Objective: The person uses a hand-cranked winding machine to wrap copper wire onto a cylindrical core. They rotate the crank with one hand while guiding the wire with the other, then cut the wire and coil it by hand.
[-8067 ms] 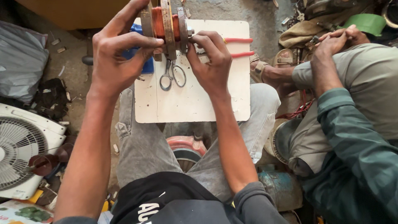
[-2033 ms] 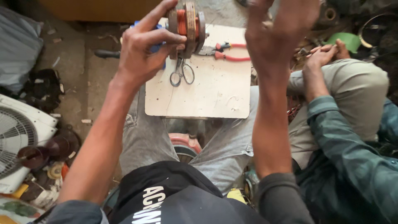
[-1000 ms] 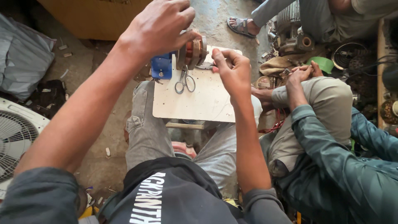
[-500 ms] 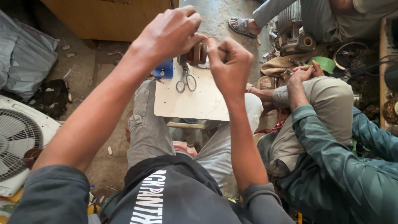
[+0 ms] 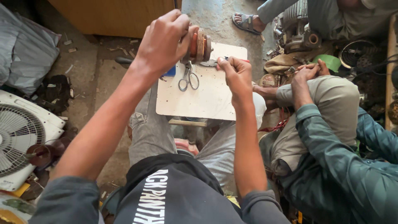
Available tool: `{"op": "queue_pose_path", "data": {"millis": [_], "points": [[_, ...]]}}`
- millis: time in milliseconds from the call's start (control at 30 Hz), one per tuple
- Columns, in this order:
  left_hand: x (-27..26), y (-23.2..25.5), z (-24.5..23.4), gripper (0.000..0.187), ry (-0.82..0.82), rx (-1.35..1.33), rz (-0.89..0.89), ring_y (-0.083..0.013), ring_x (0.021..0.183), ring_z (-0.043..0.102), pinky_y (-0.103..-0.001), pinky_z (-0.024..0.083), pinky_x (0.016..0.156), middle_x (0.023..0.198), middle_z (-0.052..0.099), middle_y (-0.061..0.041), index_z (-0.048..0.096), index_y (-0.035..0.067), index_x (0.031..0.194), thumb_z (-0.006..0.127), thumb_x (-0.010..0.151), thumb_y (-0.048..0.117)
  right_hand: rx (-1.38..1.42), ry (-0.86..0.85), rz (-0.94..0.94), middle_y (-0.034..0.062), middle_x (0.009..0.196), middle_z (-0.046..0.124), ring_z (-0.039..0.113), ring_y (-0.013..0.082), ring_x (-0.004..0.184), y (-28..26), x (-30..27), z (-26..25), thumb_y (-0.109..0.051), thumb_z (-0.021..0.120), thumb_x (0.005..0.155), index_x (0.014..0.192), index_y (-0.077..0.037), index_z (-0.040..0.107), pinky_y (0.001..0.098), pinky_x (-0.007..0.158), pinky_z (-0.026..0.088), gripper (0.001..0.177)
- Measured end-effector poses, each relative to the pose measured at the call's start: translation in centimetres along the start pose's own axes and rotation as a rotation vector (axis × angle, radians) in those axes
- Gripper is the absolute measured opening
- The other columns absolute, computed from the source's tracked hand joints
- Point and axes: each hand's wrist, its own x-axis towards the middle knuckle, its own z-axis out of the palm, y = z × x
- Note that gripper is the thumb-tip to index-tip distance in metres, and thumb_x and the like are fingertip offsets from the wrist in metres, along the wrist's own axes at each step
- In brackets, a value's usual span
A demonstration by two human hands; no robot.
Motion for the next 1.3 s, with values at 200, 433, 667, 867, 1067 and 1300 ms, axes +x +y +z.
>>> {"op": "queue_pose_path", "data": {"millis": [200,433,667,867,1067,1300], "points": [[-0.9,0.3,0.4,0.023,0.045,-0.073,-0.034,-0.0398,0.083,0.065,-0.048,0.052,0.074,0.092,0.062,-0.019,0.059,-0.003,0.091,0.068,0.104,0.014,-0.035,0.050,-0.179,-0.0091,0.061,0.033,0.027,0.0018,0.059,-0.2,-0.6,0.5,-0.011,0.072,0.097,0.060,-0.009,0.042,0.0238,0.054,0.026,0.048],[-1.4,0.5,0.8,0.022,0.111,0.004,-0.032,-0.0397,0.086,0.065,-0.048,0.052,0.074,0.097,0.061,-0.017,0.059,-0.001,0.092,0.067,0.107,0.013,-0.063,0.044,-0.272,-0.0097,0.060,0.037,0.058,0.0014,0.065,1.0,1.8,-0.1,-0.012,0.073,0.098,0.062,-0.009,0.041,0.0250,0.063,0.052,0.049],[-4.7,2.7,2.9,0.032,0.205,0.026,-0.264,-0.0328,0.069,0.064,-0.046,0.050,0.061,0.080,0.063,-0.014,0.060,0.001,0.075,0.067,0.103,0.017,-0.812,0.122,-0.822,-0.0003,0.066,0.048,0.045,0.0177,0.056,-2.2,8.5,-0.4,-0.031,0.087,0.097,0.068,-0.006,0.053,0.0387,0.052,0.035,0.051],[-6.1,7.3,8.8,0.022,0.351,-0.325,-0.558,-0.0227,0.065,0.069,-0.038,0.054,0.061,0.073,0.068,-0.014,0.070,0.003,0.085,0.062,0.097,0.019,-1.113,-0.059,-1.576,-0.0028,0.085,0.058,0.061,0.0160,0.077,-8.1,8.8,1.7,-0.031,0.078,0.094,0.083,-0.014,0.062,0.0352,0.066,0.043,0.026],[-4.7,7.5,10.5,0.038,0.118,-0.573,-0.808,-0.0352,0.061,0.056,-0.044,0.044,0.058,0.063,0.057,-0.020,0.062,-0.006,0.082,0.062,0.103,0.025,-1.194,-0.189,-1.591,0.0019,0.084,0.057,0.063,0.0190,0.081,-11.7,4.2,3.2,-0.028,0.077,0.093,0.086,-0.013,0.062,0.0361,0.063,0.044,0.023],[-8.5,9.9,0.2,0.043,0.072,-0.272,-0.641,-0.0285,0.079,0.069,-0.042,0.053,0.070,0.102,0.070,-0.016,0.061,0.013,0.143,0.050,0.105,0.028,-0.573,-0.246,-0.649,0.0132,0.078,0.063,0.060,0.0248,0.067,-10.7,-5.4,1.6,-0.011,0.065,0.107,0.099,0.000,0.068,0.0375,0.064,0.046,0.014]]}}
